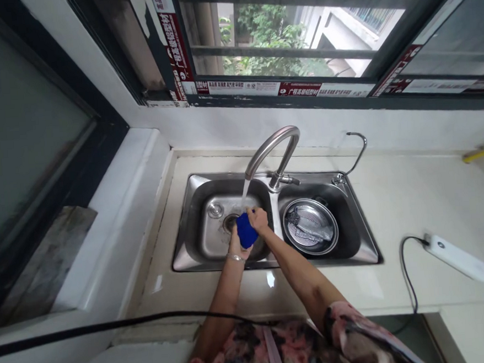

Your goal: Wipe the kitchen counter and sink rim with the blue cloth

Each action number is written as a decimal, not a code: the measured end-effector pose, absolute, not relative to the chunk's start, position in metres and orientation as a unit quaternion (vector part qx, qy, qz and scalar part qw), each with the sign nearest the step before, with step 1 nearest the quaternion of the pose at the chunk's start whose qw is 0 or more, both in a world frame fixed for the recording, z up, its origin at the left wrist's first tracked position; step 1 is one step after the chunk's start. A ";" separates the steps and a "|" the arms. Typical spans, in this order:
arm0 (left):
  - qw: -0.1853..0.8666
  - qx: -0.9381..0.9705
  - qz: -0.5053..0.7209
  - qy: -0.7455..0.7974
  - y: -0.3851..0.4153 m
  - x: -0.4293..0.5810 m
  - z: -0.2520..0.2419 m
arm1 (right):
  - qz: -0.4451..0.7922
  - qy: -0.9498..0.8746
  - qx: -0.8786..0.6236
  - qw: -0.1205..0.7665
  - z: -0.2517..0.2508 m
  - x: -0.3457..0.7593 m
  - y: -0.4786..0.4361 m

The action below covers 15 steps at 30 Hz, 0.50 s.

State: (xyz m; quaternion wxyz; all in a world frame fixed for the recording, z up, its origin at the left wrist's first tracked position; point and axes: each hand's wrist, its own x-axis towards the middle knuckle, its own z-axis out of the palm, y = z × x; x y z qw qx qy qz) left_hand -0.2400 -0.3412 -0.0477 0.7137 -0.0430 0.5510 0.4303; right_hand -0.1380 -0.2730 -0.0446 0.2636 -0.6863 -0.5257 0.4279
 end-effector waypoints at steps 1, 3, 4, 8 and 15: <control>0.711 -0.043 0.447 0.541 -0.340 -0.241 -0.044 | 0.444 -0.518 -0.683 0.262 -0.044 -0.127 -0.265; 0.698 -0.005 0.487 0.525 -0.336 -0.246 -0.038 | 0.495 -0.506 -0.660 0.251 -0.040 -0.106 -0.259; 0.682 0.034 0.500 0.532 -0.332 -0.251 -0.037 | 0.537 -0.496 -0.638 0.242 -0.037 -0.098 -0.259; 0.529 0.146 0.514 0.659 -0.318 -0.276 -0.045 | 0.659 -0.455 -0.557 0.220 -0.024 -0.079 -0.265; 0.548 -0.025 0.505 0.667 -0.315 -0.296 -0.063 | 0.591 -0.488 -0.575 0.286 -0.015 -0.087 -0.260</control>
